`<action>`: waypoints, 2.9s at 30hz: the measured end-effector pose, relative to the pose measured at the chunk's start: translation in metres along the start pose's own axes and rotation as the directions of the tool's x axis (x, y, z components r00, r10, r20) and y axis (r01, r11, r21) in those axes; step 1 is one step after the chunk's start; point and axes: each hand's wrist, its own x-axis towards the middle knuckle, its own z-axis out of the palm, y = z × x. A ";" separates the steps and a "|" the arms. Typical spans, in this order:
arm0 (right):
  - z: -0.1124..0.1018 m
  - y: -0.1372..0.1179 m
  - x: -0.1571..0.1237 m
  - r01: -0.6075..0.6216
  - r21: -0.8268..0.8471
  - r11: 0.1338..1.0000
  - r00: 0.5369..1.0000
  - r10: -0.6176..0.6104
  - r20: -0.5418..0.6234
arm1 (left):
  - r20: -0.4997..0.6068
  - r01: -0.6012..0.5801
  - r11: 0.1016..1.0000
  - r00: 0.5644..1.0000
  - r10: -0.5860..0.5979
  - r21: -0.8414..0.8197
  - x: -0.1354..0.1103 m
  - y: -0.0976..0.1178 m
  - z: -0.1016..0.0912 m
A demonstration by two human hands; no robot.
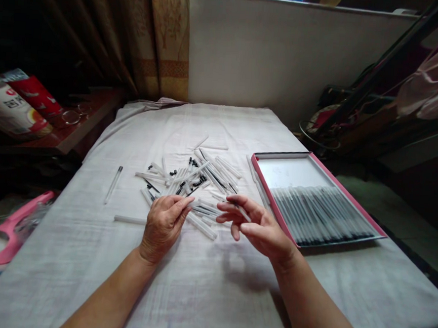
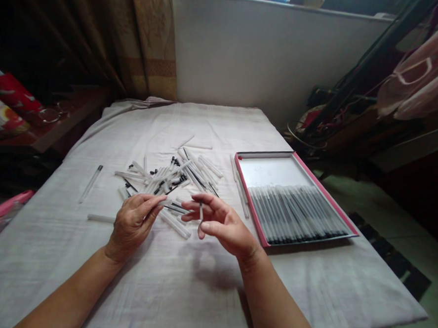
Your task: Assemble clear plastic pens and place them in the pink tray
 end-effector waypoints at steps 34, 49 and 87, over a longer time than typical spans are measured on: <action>-0.031 0.012 0.018 0.084 -0.575 0.814 0.875 -0.336 -0.348 | -0.220 0.119 0.972 0.962 -0.163 -0.200 0.002 0.003 -0.007; -0.030 0.008 0.007 0.024 -0.963 0.268 0.971 -0.234 -0.041 | -0.206 0.065 0.993 0.978 -0.044 0.096 -0.018 -0.033 -0.030; 0.021 0.003 0.128 -0.121 -0.910 -0.397 0.993 -0.031 -0.118 | -0.104 0.062 0.989 0.993 -0.049 0.132 -0.021 -0.041 -0.023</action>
